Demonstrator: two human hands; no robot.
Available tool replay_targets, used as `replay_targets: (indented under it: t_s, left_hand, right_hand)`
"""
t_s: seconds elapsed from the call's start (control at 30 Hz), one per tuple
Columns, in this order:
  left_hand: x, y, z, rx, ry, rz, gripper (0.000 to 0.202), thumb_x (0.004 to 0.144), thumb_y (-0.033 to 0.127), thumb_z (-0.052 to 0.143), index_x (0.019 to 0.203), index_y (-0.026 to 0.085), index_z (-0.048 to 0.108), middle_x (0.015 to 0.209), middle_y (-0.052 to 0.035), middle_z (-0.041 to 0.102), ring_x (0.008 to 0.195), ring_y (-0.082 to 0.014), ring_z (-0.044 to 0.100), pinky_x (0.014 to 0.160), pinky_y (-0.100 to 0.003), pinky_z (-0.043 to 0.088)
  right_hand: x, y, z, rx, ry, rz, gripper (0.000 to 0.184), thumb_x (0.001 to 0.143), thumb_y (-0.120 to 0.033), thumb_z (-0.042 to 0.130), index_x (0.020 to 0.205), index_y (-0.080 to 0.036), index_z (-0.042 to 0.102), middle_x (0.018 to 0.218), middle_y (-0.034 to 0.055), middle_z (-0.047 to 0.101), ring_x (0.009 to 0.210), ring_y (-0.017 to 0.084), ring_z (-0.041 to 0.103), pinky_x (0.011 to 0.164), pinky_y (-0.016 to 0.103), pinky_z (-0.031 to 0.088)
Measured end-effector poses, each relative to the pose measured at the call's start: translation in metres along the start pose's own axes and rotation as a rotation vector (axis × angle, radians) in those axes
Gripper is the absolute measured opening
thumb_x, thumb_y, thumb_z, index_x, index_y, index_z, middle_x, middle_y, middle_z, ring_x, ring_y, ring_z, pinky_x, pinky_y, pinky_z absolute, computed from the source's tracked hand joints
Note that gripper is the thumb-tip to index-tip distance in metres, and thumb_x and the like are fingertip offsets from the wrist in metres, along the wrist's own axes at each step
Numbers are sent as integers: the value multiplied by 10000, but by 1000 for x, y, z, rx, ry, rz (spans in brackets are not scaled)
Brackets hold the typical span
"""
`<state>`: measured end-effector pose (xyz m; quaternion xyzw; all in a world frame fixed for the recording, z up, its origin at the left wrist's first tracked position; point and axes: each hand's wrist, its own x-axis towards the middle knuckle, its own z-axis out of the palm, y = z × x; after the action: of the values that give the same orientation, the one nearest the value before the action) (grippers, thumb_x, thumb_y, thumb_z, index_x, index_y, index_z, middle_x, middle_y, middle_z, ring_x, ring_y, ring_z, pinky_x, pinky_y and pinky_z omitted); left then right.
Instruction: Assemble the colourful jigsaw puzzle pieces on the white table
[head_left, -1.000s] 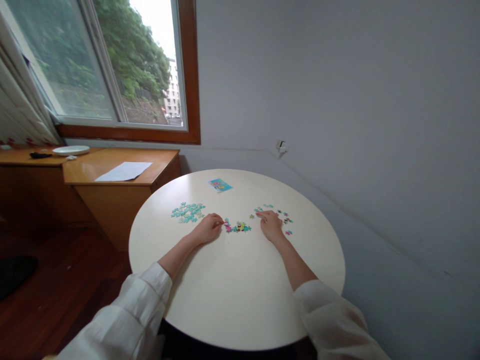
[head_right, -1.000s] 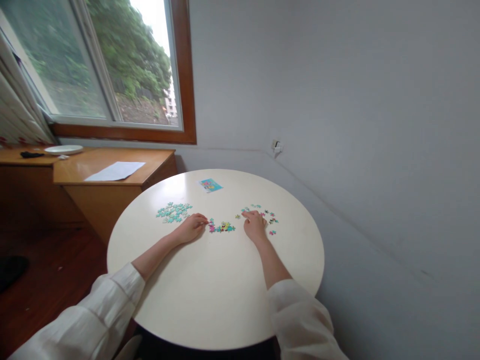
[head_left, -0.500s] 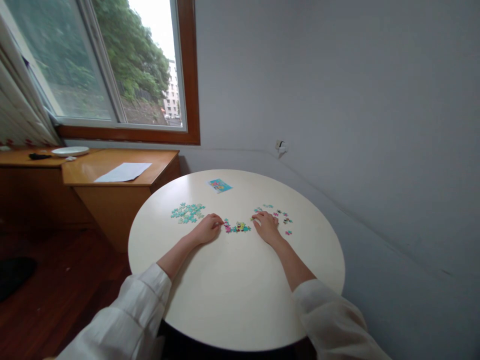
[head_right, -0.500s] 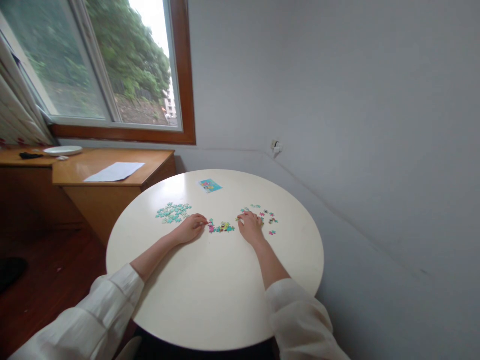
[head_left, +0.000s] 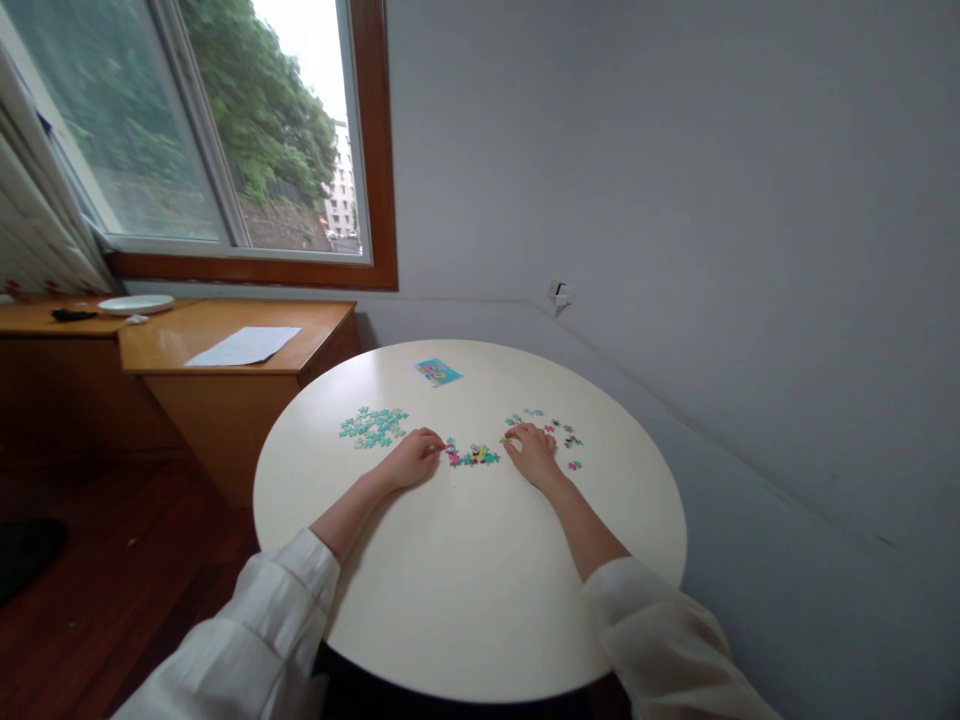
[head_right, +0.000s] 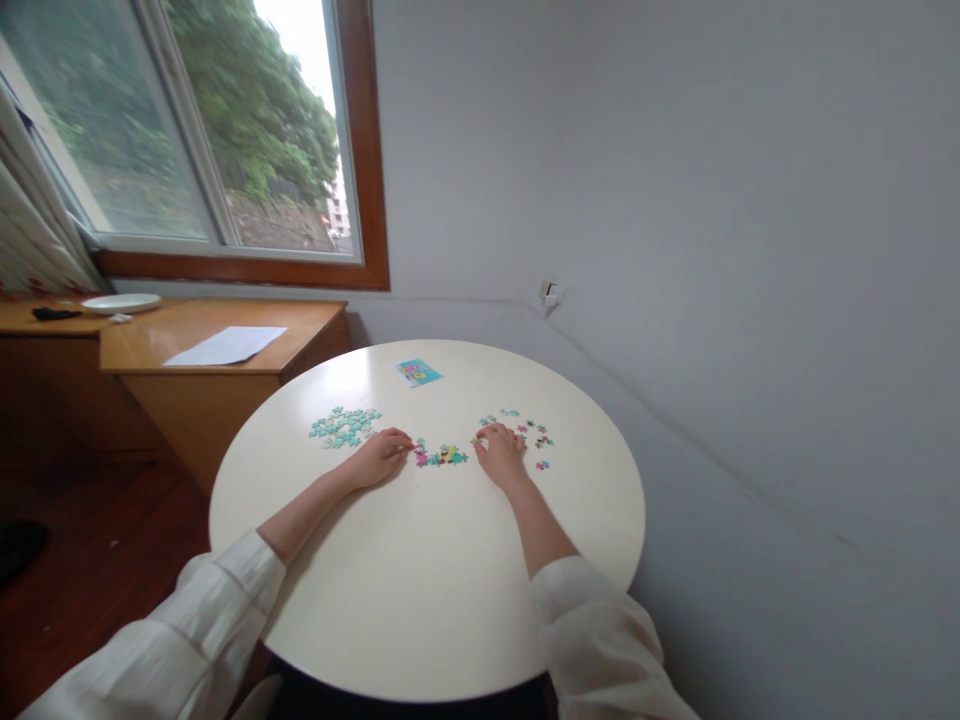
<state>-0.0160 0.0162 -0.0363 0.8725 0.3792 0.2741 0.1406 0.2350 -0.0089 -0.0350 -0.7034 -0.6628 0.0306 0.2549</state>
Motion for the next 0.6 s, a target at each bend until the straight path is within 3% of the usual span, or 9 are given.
replay_targets:
  t_s: [0.27, 0.6]
  left_hand:
    - [0, 3, -2, -16, -14, -13, 302, 733, 120, 437, 913, 157, 677, 1003, -88, 638, 936, -187, 584, 890, -319, 458]
    - [-1, 6, -5, -22, -32, -12, 299, 736, 108, 439, 915, 138, 676, 1010, -102, 633, 943, -187, 586, 887, -311, 459]
  right_hand:
    - [1, 2, 1, 57, 68, -31, 123, 742, -223, 572, 864, -211, 590, 1023, 45, 605, 1006, 215, 508, 894, 393, 275]
    - [2, 3, 0, 263, 60, -33, 62, 681, -221, 585, 736, -191, 586, 716, -13, 660, 763, 170, 606, 881, 398, 330]
